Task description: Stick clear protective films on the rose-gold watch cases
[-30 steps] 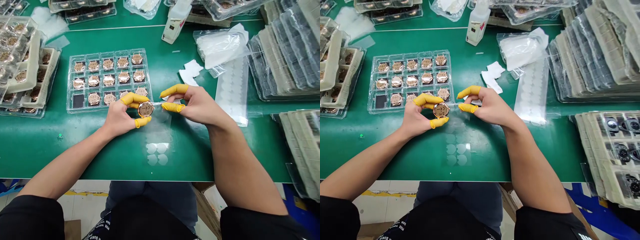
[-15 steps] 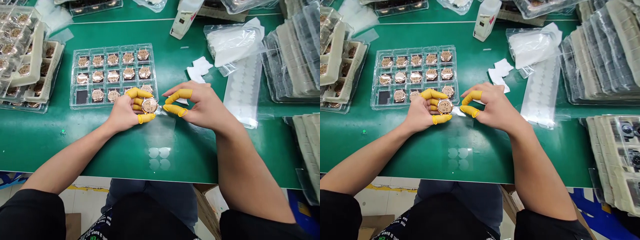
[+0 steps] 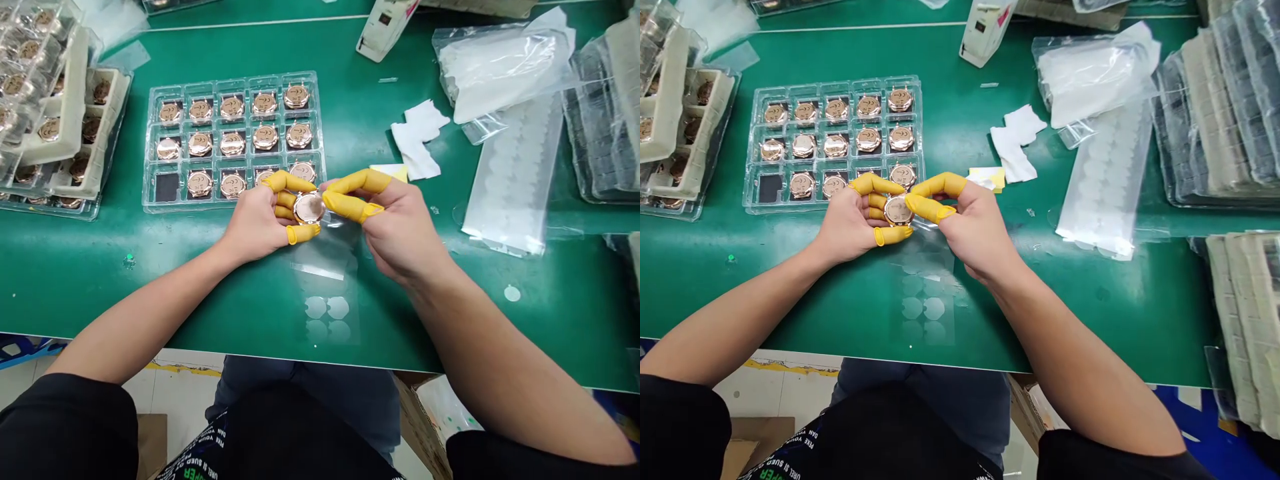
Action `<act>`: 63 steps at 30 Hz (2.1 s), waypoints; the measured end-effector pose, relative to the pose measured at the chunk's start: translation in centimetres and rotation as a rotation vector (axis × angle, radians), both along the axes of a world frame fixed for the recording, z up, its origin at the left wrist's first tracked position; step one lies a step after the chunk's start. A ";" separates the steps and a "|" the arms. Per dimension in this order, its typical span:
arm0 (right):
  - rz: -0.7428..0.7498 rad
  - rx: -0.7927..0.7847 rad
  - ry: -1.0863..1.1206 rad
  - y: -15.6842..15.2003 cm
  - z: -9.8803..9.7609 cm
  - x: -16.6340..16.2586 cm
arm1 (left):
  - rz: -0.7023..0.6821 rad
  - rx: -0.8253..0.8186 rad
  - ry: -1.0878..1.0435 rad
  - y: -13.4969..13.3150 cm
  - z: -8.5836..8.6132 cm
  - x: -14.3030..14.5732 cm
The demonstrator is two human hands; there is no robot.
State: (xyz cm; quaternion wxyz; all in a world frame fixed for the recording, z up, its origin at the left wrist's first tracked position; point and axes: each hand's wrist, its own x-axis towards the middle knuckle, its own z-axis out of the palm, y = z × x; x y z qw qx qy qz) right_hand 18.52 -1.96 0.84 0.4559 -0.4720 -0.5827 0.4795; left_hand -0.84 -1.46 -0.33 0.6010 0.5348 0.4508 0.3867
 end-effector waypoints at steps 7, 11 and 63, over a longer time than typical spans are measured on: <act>0.021 0.026 -0.054 -0.2 -0.7 -0.1 | 0.001 -0.008 -0.022 0.1 0.2 0.0; 0.026 0.026 -0.087 -0.3 -0.6 -0.1 | -0.006 -0.008 -0.014 0.0 0.3 0.0; 0.121 -0.391 0.106 0.0 1.3 -0.8 | -0.068 0.143 0.044 0.0 -1.0 -0.1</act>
